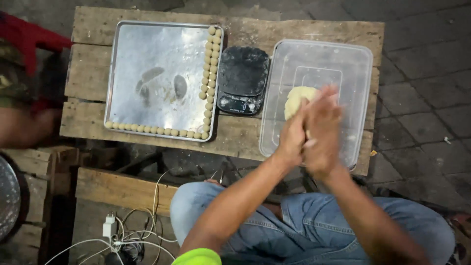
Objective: The person repeatedly pinches off small pieces of dough from a larger mass, weighs each piece on a digital scale, rolls it into a ball, and places it in a row on a metal tray. The process continues with consistent hand motions and placement.
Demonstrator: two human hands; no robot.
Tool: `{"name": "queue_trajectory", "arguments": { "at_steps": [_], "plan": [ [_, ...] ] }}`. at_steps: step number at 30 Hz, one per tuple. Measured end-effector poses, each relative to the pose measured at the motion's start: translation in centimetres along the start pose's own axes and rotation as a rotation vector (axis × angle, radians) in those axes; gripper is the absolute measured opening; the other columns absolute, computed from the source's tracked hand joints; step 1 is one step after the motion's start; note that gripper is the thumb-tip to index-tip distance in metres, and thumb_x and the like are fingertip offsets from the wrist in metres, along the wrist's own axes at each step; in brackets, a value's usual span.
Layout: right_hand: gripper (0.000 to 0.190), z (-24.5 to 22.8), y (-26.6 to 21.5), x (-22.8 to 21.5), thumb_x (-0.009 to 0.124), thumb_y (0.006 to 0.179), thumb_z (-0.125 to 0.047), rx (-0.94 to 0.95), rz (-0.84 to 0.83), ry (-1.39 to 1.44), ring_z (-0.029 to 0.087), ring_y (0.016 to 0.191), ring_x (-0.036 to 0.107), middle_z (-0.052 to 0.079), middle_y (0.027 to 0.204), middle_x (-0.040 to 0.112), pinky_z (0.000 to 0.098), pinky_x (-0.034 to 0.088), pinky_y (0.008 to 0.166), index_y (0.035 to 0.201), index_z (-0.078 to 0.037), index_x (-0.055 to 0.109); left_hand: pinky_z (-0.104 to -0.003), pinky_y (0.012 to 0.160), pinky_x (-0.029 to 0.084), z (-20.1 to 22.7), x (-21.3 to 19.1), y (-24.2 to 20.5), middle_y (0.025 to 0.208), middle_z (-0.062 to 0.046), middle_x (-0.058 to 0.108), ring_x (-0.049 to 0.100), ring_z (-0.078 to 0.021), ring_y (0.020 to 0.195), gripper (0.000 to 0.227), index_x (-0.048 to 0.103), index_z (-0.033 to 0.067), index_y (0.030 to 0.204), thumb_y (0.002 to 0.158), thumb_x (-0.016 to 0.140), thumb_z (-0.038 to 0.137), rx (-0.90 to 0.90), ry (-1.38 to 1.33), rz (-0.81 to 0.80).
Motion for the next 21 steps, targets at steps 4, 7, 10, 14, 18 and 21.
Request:
{"name": "queue_trajectory", "arguments": {
  "at_steps": [4,7,10,14,18,21],
  "plan": [
    [0.079,-2.3,0.9,-1.0,0.007,0.108,-0.052,-0.001,-0.044,0.071,0.04,0.158,0.008,0.018,0.172,0.022,0.0618,-0.003,0.125,0.164,-0.002,0.031,-0.053,0.102,0.034,-0.2,-0.7,-0.2,0.145,-0.02,0.026,0.033,-0.0349,0.13,0.092,0.026,-0.0039,0.145,0.098,0.053,0.07,0.628,-0.1,-0.31],
    [0.082,-3.8,1.7,-0.9,0.006,0.107,-0.058,-0.013,-0.084,0.129,0.038,0.159,0.008,0.014,0.172,0.024,0.0597,-0.006,0.126,0.164,-0.005,0.033,-0.043,0.086,0.06,0.5,-2.2,-0.8,0.124,-0.023,0.067,0.07,-0.0311,0.11,0.067,0.059,-0.0084,0.134,0.093,0.077,0.041,-0.055,-0.036,0.107],
    [0.085,-4.8,2.9,-1.7,0.008,0.107,-0.062,-0.023,-0.081,0.181,0.039,0.159,0.009,0.013,0.171,0.028,0.0594,-0.008,0.126,0.162,-0.005,0.038,-0.05,0.08,0.058,-0.8,-4.6,1.7,0.114,-0.025,0.067,0.07,-0.0335,0.102,0.064,0.058,-0.0132,0.13,0.084,0.081,0.026,-0.108,-0.051,0.243],
    [0.083,-4.0,2.6,-2.0,0.011,0.108,-0.061,0.029,-0.06,0.259,0.037,0.159,0.012,0.014,0.169,0.033,0.0565,-0.006,0.127,0.159,-0.004,0.043,-0.049,0.054,0.056,-2.0,-5.3,4.5,0.077,-0.01,0.057,0.068,-0.0295,0.069,0.022,0.068,-0.0075,0.097,0.084,0.078,0.007,-0.087,-0.258,0.235],
    [0.081,-4.4,2.8,-2.3,0.012,0.109,-0.059,0.065,-0.045,0.309,0.036,0.159,0.017,0.016,0.168,0.036,0.0545,-0.004,0.128,0.159,-0.002,0.044,-0.034,0.058,0.063,-3.0,-6.4,6.5,0.094,-0.016,0.072,0.074,-0.0255,0.077,0.027,0.071,0.002,0.118,0.092,0.064,0.008,-0.004,-0.11,0.017],
    [0.081,-4.9,3.7,-3.0,0.013,0.109,-0.057,0.077,-0.008,0.343,0.035,0.159,0.018,0.017,0.168,0.035,0.0534,-0.003,0.129,0.158,-0.001,0.044,-0.023,0.068,0.064,-0.7,-5.0,5.2,0.113,-0.01,0.075,0.076,-0.0163,0.086,0.038,0.065,0.0006,0.13,0.094,0.056,0.003,0.048,0.023,-0.056]
  ]
}}
Point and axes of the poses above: each hand's wrist, its own y-axis towards the middle knuckle, its own x-axis out of the palm, z = x × y, the point moved 3 cm from there along y, towards the middle knuckle
